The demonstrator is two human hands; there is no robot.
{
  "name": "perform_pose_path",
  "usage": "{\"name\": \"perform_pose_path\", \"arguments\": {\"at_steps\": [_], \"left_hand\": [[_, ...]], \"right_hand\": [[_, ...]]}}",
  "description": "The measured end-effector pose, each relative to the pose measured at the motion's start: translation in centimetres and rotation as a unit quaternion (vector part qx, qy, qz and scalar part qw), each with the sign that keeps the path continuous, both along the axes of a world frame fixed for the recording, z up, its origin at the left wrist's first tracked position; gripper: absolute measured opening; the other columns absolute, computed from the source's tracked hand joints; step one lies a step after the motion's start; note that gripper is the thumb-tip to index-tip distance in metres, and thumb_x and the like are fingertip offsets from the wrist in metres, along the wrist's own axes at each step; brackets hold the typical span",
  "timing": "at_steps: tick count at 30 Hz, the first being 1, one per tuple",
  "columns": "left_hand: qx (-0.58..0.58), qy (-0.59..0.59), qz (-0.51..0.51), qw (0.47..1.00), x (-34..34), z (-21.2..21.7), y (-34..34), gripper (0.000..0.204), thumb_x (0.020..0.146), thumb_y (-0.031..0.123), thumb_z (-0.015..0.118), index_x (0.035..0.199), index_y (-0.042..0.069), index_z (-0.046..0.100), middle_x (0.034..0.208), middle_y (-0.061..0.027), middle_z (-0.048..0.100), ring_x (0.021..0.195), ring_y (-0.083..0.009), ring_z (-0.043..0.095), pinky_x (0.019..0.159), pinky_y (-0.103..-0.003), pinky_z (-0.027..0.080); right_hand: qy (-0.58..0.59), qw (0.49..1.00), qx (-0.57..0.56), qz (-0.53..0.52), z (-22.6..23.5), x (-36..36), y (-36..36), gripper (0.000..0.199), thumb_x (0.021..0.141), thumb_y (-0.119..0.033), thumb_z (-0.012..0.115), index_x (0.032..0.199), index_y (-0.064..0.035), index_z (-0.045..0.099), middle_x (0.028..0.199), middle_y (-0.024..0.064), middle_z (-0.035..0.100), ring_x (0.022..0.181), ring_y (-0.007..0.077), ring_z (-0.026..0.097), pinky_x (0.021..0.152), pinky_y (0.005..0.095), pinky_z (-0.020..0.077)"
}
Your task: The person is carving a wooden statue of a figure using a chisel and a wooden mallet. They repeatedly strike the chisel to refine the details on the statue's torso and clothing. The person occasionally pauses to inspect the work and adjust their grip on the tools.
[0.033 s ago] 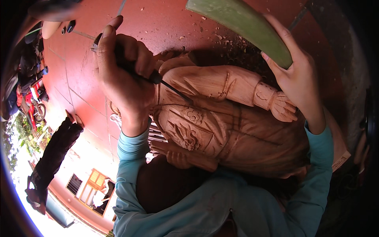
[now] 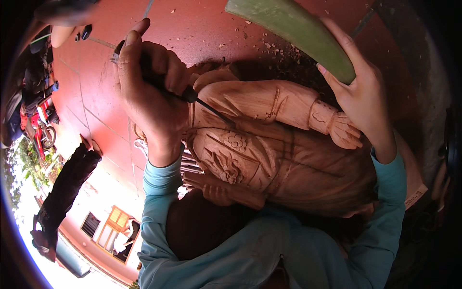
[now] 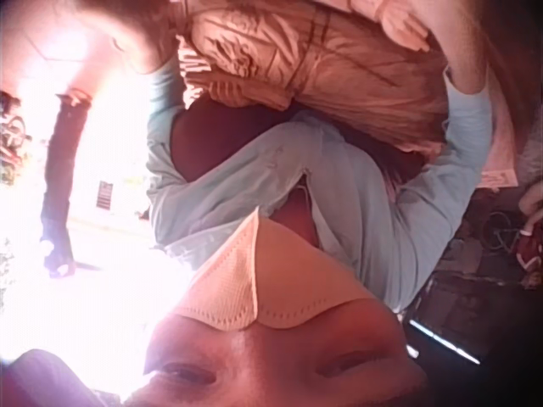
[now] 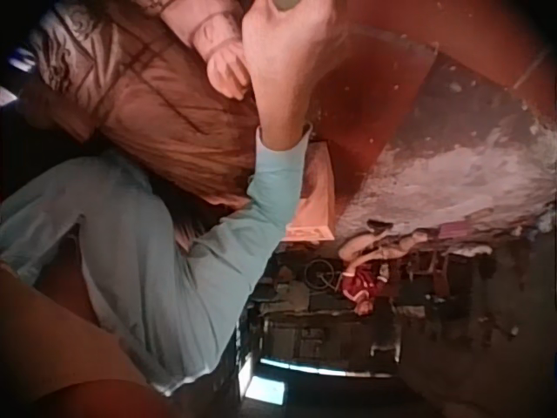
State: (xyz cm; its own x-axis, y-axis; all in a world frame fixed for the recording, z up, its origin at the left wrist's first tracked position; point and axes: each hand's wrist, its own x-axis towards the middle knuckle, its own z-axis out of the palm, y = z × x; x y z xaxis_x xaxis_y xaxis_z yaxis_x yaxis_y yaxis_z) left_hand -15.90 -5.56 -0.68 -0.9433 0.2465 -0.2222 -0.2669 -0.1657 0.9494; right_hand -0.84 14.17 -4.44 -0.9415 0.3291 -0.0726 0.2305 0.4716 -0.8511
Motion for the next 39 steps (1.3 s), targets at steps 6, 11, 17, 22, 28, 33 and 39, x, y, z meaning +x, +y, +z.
{"name": "perform_pose_path", "arguments": {"at_steps": [6,11,17,22,28,33,39], "left_hand": [[-0.024,0.049,-0.025,0.998,0.9,0.4,0.7,0.035,0.094,0.02,0.038,0.116,-0.005,0.05,0.059,0.0029,0.025,0.039,-0.0042,0.02,0.033,-0.02,0.016],[-0.072,0.056,0.013,0.996,1.1,-0.2,0.0,0.031,0.093,0.022,0.04,0.107,-0.003,0.053,0.057,0.0037,0.022,0.04,-0.004,0.019,0.033,-0.02,0.016],[-0.077,0.044,0.121,0.989,2.5,0.7,-0.1,0.025,0.092,0.026,0.045,0.075,0.009,0.043,0.054,0.0045,0.019,0.04,-0.0049,0.018,0.033,-0.021,0.015],[-0.057,0.066,0.095,0.992,3.1,1.2,0.0,0.035,0.094,0.027,0.044,0.066,0.015,0.027,0.053,0.004,0.019,0.041,-0.0055,0.015,0.034,-0.022,0.014],[-0.022,0.017,0.099,0.995,2.3,1.3,-0.3,0.037,0.094,0.026,0.046,0.063,0.015,0.028,0.054,0.0033,0.02,0.044,-0.0066,0.016,0.038,-0.023,0.017],[-0.006,0.016,0.086,0.996,2.6,1.9,-0.5,0.037,0.095,0.028,0.043,0.063,0.015,0.028,0.054,0.0029,0.02,0.044,-0.0069,0.016,0.036,-0.023,0.015],[-0.052,0.056,0.088,0.993,2.8,2.1,0.6,0.031,0.095,0.026,0.042,0.068,0.013,0.033,0.055,0.0028,0.018,0.042,-0.0064,0.015,0.035,-0.023,0.014]], "right_hand": [[0.018,1.0,-0.015,-0.003,-0.5,0.1,-0.1,0.055,0.079,0.004,0.062,0.13,-0.0042,0.043,0.119,0.0122,0.057,0.108,0.0172,0.056,0.088,0.0295,0.0455],[0.014,1.0,-0.004,-0.012,-0.6,0.2,-0.2,0.056,0.079,0.003,0.062,0.13,-0.0044,0.042,0.122,0.0123,0.055,0.109,0.0168,0.055,0.089,0.0295,0.0449],[-0.01,1.0,0.012,0.01,1.4,-0.7,0.2,0.052,0.079,-0.003,0.062,0.127,-0.0023,0.043,0.098,0.0219,0.06,0.082,0.0267,0.064,0.07,0.0322,0.0498],[-0.074,0.997,0.02,-0.01,2.4,-1.0,-0.1,0.052,0.079,-0.004,0.062,0.127,-0.0021,0.043,0.092,0.0242,0.061,0.086,0.0304,0.065,0.069,0.0334,0.0506],[0.004,1.0,0.021,0.02,1.4,-0.4,0.9,0.051,0.079,-0.004,0.062,0.127,-0.0013,0.043,0.092,0.0241,0.061,0.087,0.0303,0.064,0.069,0.034,0.0501],[-0.077,0.992,0.099,-0.006,3.6,-1.2,-1.0,0.052,0.08,-0.004,0.062,0.127,-0.0005,0.042,0.093,0.0246,0.061,0.09,0.0302,0.064,0.071,0.0341,0.05],[-0.052,0.998,0.011,0.037,1.5,-0.6,1.0,0.054,0.079,-0.004,0.063,0.128,-0.0003,0.041,0.097,0.0249,0.06,0.09,0.0296,0.064,0.071,0.0338,0.0501]]}}
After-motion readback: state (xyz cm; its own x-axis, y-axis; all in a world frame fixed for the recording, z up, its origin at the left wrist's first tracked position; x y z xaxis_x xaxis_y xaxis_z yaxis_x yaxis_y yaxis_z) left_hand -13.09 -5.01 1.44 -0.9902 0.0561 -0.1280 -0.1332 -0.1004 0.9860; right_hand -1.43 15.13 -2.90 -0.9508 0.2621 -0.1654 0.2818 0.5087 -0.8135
